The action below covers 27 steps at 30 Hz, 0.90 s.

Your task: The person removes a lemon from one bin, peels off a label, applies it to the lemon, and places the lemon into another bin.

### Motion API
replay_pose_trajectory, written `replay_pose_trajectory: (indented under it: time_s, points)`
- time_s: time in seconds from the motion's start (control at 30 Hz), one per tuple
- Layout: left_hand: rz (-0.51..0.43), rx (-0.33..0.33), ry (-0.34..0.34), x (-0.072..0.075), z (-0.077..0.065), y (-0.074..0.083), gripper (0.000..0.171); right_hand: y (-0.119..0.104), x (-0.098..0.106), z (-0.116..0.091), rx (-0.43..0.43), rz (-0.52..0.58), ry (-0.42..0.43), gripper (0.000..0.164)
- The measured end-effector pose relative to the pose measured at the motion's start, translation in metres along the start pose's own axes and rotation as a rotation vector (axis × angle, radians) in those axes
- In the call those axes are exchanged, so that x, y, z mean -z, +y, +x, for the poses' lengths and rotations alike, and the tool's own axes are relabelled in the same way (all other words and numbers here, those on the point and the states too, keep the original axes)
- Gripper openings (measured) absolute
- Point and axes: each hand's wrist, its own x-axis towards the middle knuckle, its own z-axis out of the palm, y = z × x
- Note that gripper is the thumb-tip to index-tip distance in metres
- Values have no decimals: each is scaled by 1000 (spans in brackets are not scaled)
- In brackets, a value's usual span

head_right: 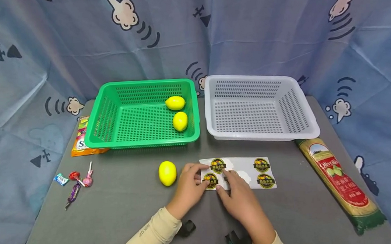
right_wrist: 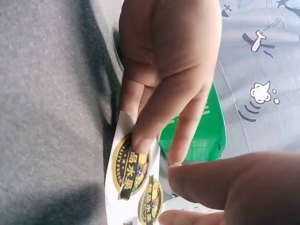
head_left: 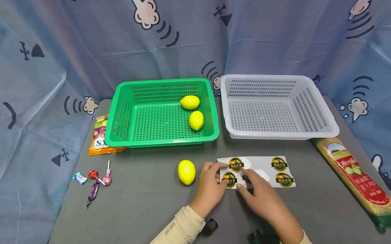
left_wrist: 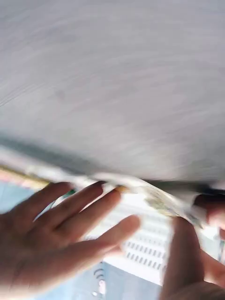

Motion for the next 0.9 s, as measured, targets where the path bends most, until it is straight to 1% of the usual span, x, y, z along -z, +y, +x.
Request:
replay_pose_trajectory:
  time_s: [0.07, 0.1, 0.17, 0.23, 0.3, 0.37, 0.4, 0.43, 0.47, 0.5, 0.53, 0.57, 0.6, 0.63, 0.67, 0.7, 0.73, 0.77, 0.83, 0.87, 0.9]
  points:
    - [-191, 93, -7, 0, 0, 0, 40, -1, 0, -1, 3, -9, 30, 52]
    - [-264, 138, -5, 0, 0, 0, 40, -2, 0, -2, 2, -15, 47, 50]
    - [-372, 207, 2, 0, -2, 1, 40, -3, -2, -2, -2, -26, 84, 43]
    - [-444, 229, 2, 0, -5, 3, 39, -4, -3, -1, -12, -28, 122, 37]
    - [-463, 217, 2, 0, -8, 5, 38, -4, -4, 0, -12, -16, 163, 27]
    - [-464, 181, -6, -1, -10, 7, 36, -4, -4, 1, -22, 17, 194, 17]
    - [-442, 150, -22, 0, -12, 8, 35, -3, -3, 1, -41, 40, 198, 14]
    - [-393, 113, -41, 2, -14, 9, 34, -3, -1, 2, -55, 60, 200, 13]
    - [-318, 59, -55, 5, -17, 11, 32, -3, 1, 2, -70, 82, 198, 12]
    - [-221, -18, -55, 8, -20, 12, 31, -2, 3, 2, -90, 101, 194, 13]
    - [-117, -108, -42, 12, -23, 13, 30, -2, 5, 1, -107, 122, 192, 14]
    - [-1, -206, -6, 18, -26, 14, 28, -1, 7, 1, -118, 139, 192, 15]
    - [110, -283, 39, 24, -29, 14, 28, -1, 9, 0, -124, 147, 197, 15]
    - [208, -331, 99, 31, -31, 13, 29, 0, 11, 0, -116, 156, 207, 15]
    - [289, -349, 158, 38, -32, 12, 33, -1, 12, 0, -111, 169, 218, 14]
    - [340, -341, 198, 44, -31, 8, 39, -2, 12, 0, -105, 181, 228, 13]
    - [375, -306, 211, 51, -29, 4, 46, -4, 12, 1, -97, 198, 235, 12]
    - [396, -256, 198, 57, -27, 0, 54, -7, 12, 1, -98, 219, 230, 12]
    - [438, -158, 133, 66, -22, -8, 69, -16, 10, 5, -97, 282, 206, 12]
    - [456, -130, 93, 68, -19, -12, 73, -21, 8, 7, -96, 318, 188, 13]
    - [468, -119, 56, 69, -15, -15, 74, -27, 7, 10, -95, 357, 168, 14]
